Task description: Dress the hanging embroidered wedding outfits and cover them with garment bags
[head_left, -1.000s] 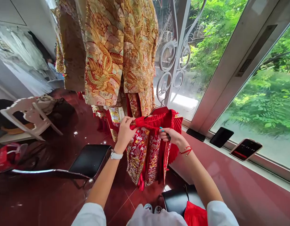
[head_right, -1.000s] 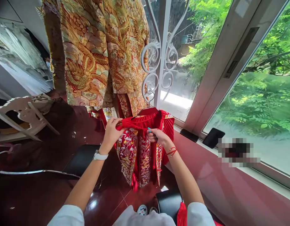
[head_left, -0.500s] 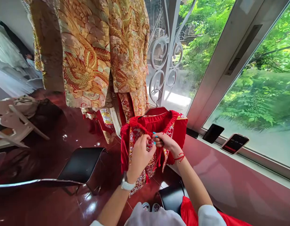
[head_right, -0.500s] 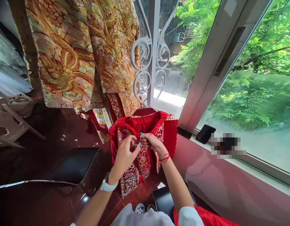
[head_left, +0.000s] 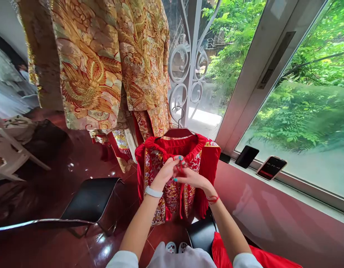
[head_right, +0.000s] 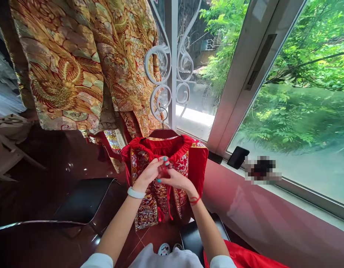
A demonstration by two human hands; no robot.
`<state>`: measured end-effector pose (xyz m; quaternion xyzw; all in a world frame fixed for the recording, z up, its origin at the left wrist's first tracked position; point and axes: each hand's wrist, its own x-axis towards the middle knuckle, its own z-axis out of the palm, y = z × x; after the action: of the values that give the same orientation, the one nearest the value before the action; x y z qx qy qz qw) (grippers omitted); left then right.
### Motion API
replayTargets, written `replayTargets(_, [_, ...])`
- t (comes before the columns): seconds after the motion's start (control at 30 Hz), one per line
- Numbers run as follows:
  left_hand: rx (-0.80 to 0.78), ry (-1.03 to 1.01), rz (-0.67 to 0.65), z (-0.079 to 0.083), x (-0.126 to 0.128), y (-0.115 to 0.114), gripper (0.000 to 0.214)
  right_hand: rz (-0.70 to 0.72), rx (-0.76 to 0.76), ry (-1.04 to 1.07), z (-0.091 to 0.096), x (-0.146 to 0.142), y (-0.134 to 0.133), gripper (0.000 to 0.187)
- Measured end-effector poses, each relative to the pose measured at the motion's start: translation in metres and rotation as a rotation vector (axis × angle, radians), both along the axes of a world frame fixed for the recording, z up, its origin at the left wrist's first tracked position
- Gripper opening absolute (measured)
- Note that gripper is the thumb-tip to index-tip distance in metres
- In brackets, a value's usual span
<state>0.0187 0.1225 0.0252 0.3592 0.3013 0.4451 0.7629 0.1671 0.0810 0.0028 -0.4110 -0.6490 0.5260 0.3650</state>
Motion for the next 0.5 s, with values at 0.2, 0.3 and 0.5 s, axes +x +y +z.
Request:
replayTargets(0.2, [0.112, 0.14, -0.123, 0.019, -0.009, -0.013, 0.034, -0.9, 0.604, -0.468, 0.003, 0.091, 0.001, 0.041])
replayTargets(0.3, [0.156, 0.299, -0.133, 0.025, -0.015, -0.018, 0.031, -0.921, 0.881, -0.709, 0.008, 0.111, 0.032, 0.037])
replayTargets(0.5, [0.238, 0.551, -0.106, 0.035, -0.017, -0.016, 0.024, -0.644, 0.918, -0.588, 0.03, 0.132, 0.067, 0.035])
